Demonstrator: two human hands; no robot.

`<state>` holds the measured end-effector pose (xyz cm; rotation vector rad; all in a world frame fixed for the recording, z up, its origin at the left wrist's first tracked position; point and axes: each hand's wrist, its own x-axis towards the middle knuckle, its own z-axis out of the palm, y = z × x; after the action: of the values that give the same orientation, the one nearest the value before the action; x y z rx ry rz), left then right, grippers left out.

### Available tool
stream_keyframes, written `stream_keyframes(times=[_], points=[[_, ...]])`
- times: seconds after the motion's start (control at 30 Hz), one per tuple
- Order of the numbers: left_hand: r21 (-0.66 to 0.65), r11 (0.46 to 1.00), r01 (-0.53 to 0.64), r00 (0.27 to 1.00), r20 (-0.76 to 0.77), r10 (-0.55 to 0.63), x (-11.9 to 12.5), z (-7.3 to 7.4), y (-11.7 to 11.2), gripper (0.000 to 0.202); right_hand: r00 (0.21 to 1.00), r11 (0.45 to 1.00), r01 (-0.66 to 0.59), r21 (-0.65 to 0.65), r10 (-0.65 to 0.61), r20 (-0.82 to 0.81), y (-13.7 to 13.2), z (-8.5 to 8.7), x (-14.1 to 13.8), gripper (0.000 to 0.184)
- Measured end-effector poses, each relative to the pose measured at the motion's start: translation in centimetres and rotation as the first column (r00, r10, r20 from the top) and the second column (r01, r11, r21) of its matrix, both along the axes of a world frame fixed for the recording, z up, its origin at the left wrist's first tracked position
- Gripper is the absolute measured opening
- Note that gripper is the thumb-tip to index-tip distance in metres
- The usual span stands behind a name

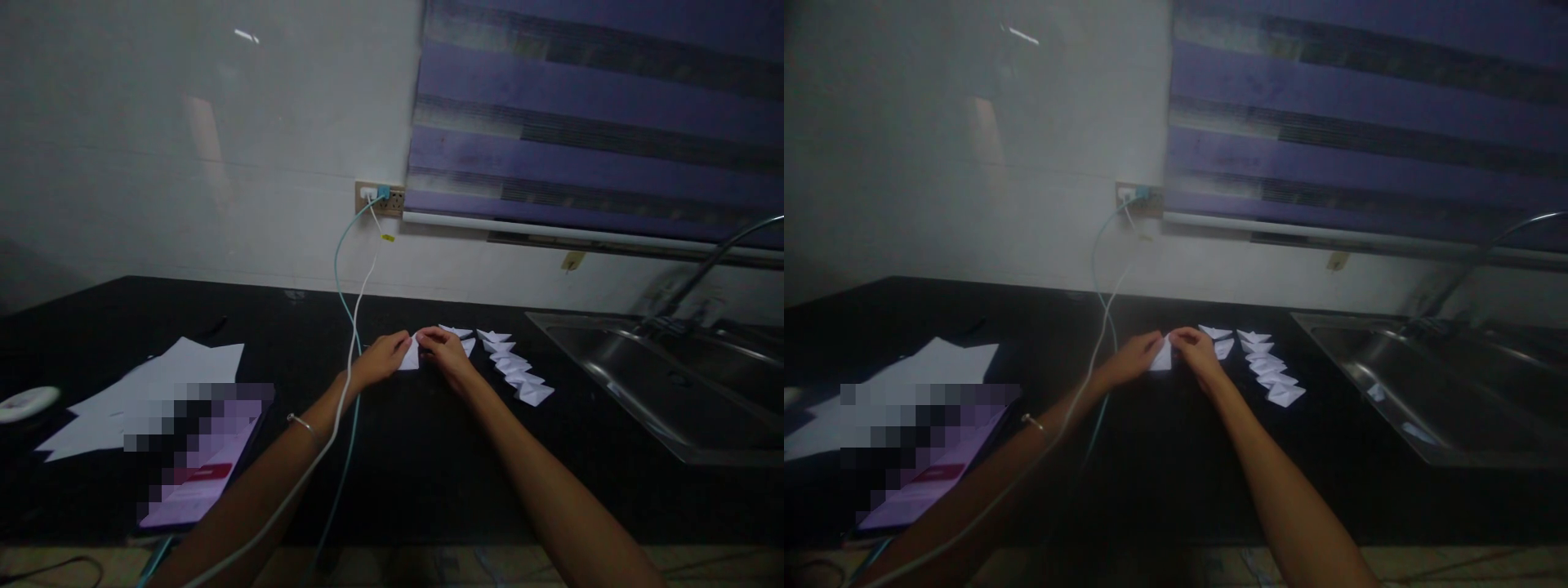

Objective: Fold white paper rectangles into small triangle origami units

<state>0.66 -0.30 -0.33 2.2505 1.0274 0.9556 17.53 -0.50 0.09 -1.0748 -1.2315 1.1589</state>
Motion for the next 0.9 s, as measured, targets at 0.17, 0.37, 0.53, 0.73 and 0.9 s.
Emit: stream_keyframes(times=[0.17,0.37,0.53,0.73,0.9], points=[[0.012,1.0,0.02,0.999,-0.033,-0.019,-0.2,0.2,-0.1,0.034,0.992,0.997,-0.072,-0.002,0.071,0.106,-0.2,0.8,0.6,0.022],[-0.011,0.994,0.11,0.994,-0.003,-0.11,0.0,0.1,-0.1,0.034,0.977,0.982,-0.189,0.002,0.188,0.098,0.0,0.8,1.5,0.015],[-0.034,0.991,0.127,0.992,0.029,-0.127,0.1,0.3,-0.1,0.034,0.977,0.978,-0.203,0.036,0.2,0.079,0.3,0.0,1.3,0.023],[-0.019,0.995,0.101,0.993,0.056,-0.1,0.1,0.2,0.1,0.035,0.978,0.977,0.014,0.211,-0.058,0.202,0.9,-1.1,1.0,0.031],[-0.011,0.998,0.064,0.996,0.068,-0.064,0.1,0.0,0.2,0.034,0.967,0.976,0.013,0.217,-0.068,0.245,0.6,-0.9,0.8,0.033]])
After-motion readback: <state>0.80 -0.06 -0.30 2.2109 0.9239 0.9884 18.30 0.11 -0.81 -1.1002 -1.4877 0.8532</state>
